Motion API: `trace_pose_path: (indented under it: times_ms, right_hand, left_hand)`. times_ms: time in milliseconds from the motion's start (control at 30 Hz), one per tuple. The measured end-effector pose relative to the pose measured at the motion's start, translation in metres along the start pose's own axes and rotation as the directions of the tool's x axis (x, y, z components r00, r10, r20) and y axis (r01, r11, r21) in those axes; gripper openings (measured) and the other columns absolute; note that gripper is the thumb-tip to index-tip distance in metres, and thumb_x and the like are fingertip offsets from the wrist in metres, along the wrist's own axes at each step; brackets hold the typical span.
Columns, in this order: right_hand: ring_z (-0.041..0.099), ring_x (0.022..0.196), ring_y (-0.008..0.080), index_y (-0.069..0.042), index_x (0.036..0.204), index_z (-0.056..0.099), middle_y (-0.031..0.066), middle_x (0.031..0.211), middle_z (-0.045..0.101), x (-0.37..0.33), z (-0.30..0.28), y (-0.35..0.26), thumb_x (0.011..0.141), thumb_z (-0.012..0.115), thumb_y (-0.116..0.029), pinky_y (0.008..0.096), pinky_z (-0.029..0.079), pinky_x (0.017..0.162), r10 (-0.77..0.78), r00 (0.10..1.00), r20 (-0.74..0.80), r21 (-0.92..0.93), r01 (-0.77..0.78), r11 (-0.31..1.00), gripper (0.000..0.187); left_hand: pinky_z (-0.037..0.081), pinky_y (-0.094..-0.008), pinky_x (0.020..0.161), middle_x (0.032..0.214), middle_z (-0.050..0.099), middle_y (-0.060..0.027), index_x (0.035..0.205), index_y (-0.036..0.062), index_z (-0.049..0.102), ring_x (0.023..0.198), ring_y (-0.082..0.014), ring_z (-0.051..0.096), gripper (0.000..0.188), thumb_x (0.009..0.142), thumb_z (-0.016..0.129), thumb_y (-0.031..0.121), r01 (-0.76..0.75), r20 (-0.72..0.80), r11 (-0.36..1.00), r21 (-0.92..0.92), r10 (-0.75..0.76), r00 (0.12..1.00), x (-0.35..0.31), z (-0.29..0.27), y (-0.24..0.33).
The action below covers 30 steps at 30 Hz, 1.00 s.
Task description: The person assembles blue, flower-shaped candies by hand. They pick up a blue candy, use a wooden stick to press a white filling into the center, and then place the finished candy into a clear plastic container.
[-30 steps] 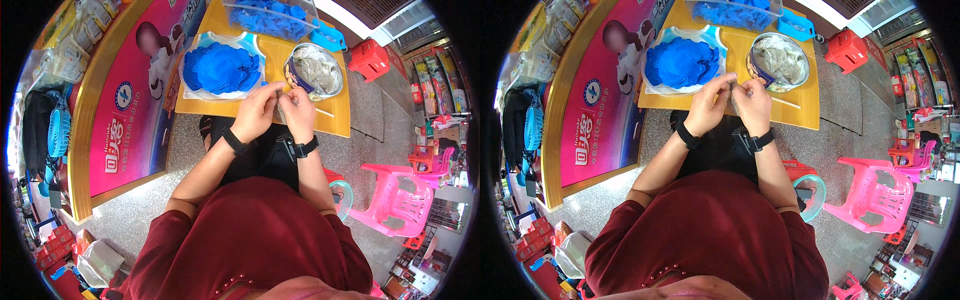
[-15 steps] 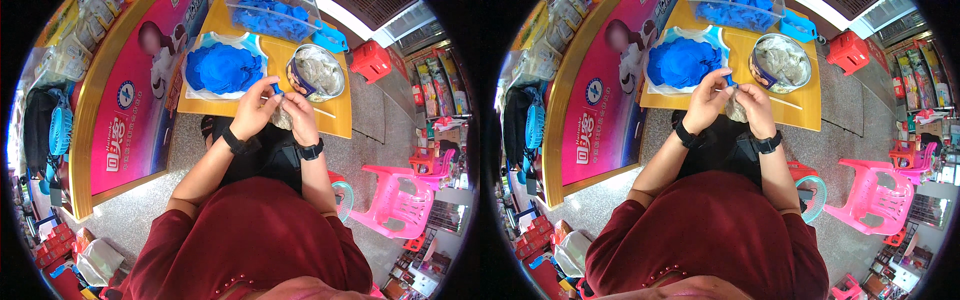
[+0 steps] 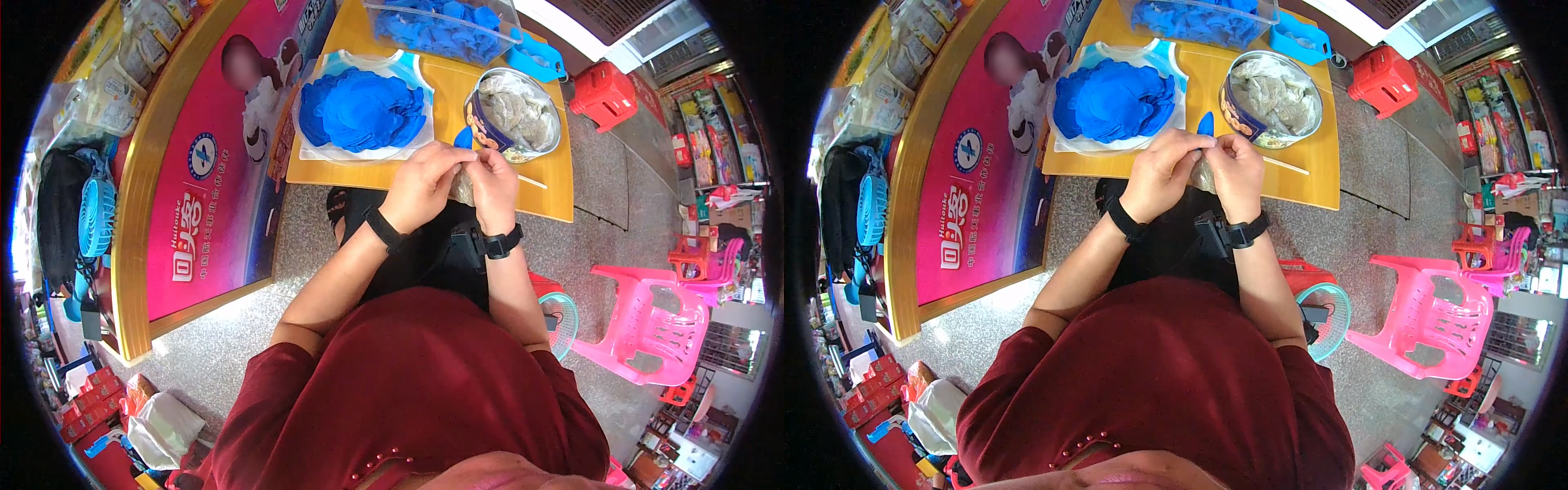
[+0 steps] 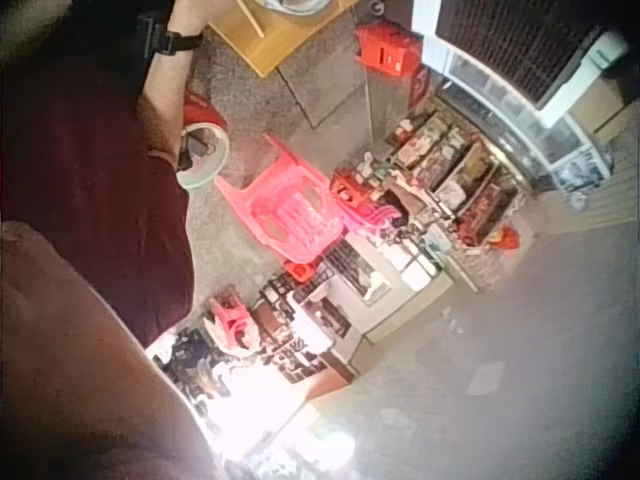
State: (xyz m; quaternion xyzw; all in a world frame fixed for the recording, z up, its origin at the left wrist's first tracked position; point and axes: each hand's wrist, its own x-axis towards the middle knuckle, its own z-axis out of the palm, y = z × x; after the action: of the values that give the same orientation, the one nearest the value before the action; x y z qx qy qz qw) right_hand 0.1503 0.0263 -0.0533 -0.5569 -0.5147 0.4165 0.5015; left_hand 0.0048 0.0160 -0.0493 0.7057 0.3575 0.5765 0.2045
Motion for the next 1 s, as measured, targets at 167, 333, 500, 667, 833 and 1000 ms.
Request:
trace_pose_path:
  times_ms: [167,333,500,667,833,1000]
  right_hand:
    - [0.059,0.084,0.0101,0.001,0.099,0.065,0.0021,0.09,0.065,-0.006,0.0,-0.013,0.084,0.066,-0.005,0.0241,0.046,0.076,0.132,0.981,0.139,0.37,-0.175,0.912,0.016]
    - [0.06,0.088,0.0125,0.0,0.116,0.058,0.0044,0.102,0.062,-0.016,0.004,-0.026,0.081,0.066,0.002,0.0259,0.048,0.079,0.06,0.965,0.254,0.376,-0.156,0.913,0.036]
    - [0.059,0.083,0.0106,-0.002,0.108,0.061,0.0038,0.096,0.063,-0.013,0.003,-0.014,0.083,0.063,0.003,0.0256,0.048,0.073,0.018,0.985,0.172,0.309,-0.072,0.948,0.025]
    - [0.059,0.081,0.0098,-0.003,0.105,0.063,0.0031,0.092,0.064,-0.012,0.003,-0.013,0.087,0.061,0.002,0.0257,0.048,0.072,0.04,0.988,0.149,0.22,-0.073,0.973,0.019]
    - [0.06,0.091,0.0119,-0.001,0.112,0.064,0.0039,0.094,0.066,-0.013,0.002,-0.022,0.089,0.064,-0.003,0.0258,0.047,0.081,0.046,0.981,0.19,0.421,-0.124,0.899,0.023]
    - [0.059,0.097,0.0124,0.004,0.117,0.06,0.0075,0.102,0.065,-0.014,0.003,-0.023,0.091,0.064,-0.009,0.0257,0.046,0.086,0.018,0.985,0.171,0.359,-0.079,0.93,0.029]
  left_hand:
    - [0.051,-0.032,0.072,0.087,0.06,-0.0089,0.114,0.0085,0.063,0.08,-0.0225,0.061,0.037,0.081,0.062,-0.007,0.244,-0.033,0.967,-0.072,-0.247,0.968,-0.003,0.001,0.0]
    - [0.051,-0.0254,0.069,0.087,0.058,-0.0036,0.125,0.0089,0.056,0.08,-0.0114,0.059,0.044,0.084,0.061,-0.006,0.451,-0.067,0.809,-0.376,-0.509,0.858,-0.008,0.005,-0.011]
    - [0.052,-0.0255,0.069,0.087,0.057,-0.003,0.125,0.0087,0.056,0.08,-0.0115,0.058,0.043,0.085,0.06,-0.008,0.462,-0.021,0.821,-0.335,-0.497,0.868,-0.006,0.005,-0.005]
    - [0.052,-0.0252,0.072,0.087,0.055,-0.0009,0.126,0.0085,0.055,0.082,-0.0095,0.056,0.043,0.087,0.06,-0.007,0.45,0.049,0.809,-0.378,-0.467,0.883,-0.008,0.006,-0.007]
    - [0.051,-0.0262,0.069,0.084,0.054,-0.0024,0.124,0.009,0.057,0.08,-0.0122,0.056,0.041,0.086,0.059,-0.008,0.467,0.017,0.82,-0.33,-0.49,0.872,-0.006,0.005,-0.005]
    - [0.05,-0.0256,0.071,0.086,0.055,-0.0025,0.126,0.0091,0.056,0.08,-0.0122,0.056,0.043,0.087,0.058,-0.008,0.416,0.015,0.875,-0.247,-0.426,0.905,-0.007,0.003,-0.006]
